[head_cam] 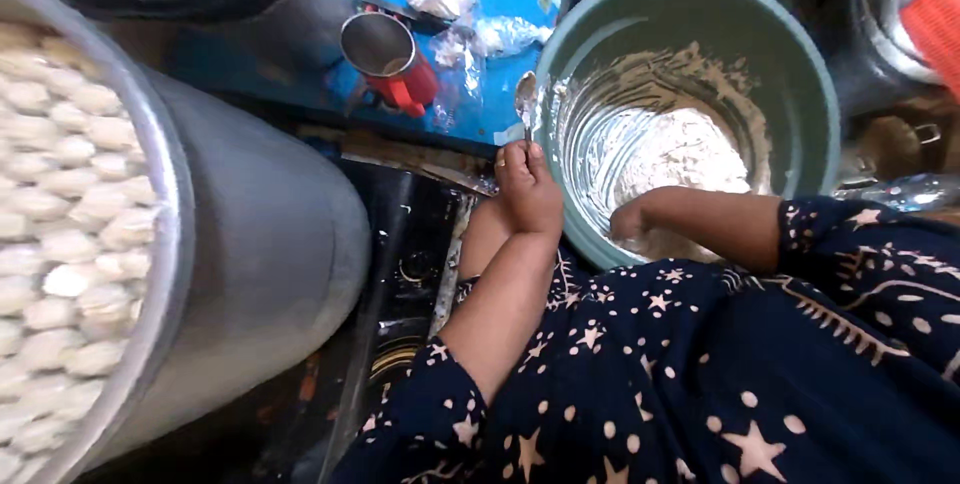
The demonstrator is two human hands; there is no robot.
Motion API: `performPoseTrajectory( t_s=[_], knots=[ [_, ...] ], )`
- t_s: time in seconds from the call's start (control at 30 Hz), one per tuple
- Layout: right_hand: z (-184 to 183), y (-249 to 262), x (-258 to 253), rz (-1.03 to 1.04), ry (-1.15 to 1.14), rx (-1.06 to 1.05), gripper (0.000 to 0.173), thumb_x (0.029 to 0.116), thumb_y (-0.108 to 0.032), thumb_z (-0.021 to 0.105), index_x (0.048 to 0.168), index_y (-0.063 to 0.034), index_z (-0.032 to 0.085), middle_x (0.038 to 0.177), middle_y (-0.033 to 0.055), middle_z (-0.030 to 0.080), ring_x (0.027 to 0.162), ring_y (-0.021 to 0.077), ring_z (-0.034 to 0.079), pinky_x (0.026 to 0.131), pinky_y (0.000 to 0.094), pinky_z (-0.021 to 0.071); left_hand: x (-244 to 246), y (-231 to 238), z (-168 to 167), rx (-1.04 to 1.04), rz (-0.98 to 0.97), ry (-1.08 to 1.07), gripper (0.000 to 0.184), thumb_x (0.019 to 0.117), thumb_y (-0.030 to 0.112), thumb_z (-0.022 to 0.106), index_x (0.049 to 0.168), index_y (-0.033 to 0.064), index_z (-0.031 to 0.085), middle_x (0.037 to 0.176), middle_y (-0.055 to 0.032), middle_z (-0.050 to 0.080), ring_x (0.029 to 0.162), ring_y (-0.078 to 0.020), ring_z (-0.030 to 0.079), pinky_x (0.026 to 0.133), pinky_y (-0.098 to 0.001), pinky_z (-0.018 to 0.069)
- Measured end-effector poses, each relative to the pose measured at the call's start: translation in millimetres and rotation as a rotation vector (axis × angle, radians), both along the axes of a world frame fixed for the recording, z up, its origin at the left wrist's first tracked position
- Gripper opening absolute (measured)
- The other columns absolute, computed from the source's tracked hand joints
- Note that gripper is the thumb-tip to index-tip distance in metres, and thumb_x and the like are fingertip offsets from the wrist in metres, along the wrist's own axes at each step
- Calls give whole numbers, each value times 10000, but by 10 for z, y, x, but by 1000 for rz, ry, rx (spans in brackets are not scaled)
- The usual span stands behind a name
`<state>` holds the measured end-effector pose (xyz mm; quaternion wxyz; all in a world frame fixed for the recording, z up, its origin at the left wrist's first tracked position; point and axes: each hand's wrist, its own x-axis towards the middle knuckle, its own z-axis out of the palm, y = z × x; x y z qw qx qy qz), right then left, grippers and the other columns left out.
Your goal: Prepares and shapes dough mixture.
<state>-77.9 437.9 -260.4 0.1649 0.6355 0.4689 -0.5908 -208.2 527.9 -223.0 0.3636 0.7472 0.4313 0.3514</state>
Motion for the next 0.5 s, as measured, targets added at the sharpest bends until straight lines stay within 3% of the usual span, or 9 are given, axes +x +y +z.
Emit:
performPoseTrajectory(
  t_s=[0.13,0.23,0.3,0.37,0.5],
  knots=[
    [535,-292,156,248,-228,-88,399,1015,-285,631,1084,103,688,1140,307,658,1128,466,615,940,686,436,16,-14,2,18,-3,36,310,1094,150,415,1103,-86,615,1074,-233,630,1058,-291,604,978,-389,452],
    [752,-489,531,234,-342,-13,335,973,-219,681,1042,109,686,1087,313,663,1072,491,630,889,712,452,9,-18,63,-3,-19,65,322,1098,157,405,1140,-87,610,1130,-235,636,1126,-295,598,1019,-387,439],
    [934,-591,803,142,-382,124,284,958,-134,688,1039,138,672,1084,335,651,1074,511,619,903,717,438,30,-6,56,12,-13,43,327,1096,151,402,1134,-98,611,1113,-239,637,1117,-293,597,1019,-385,432],
    [1075,-700,1033,-47,-421,346,296,926,-82,728,1127,129,675,1147,347,649,1135,529,602,968,741,414,54,-16,58,12,5,27,325,1099,158,402,1141,-90,608,1103,-229,633,1099,-269,598,1006,-365,436],
    [1167,-745,1050,-374,-517,643,359,937,-148,714,1231,54,670,1237,323,632,1199,509,587,994,725,430,127,15,124,-14,11,8,322,1102,165,398,1175,-79,597,1110,-216,633,1074,-243,609,981,-353,459]
  ],
)
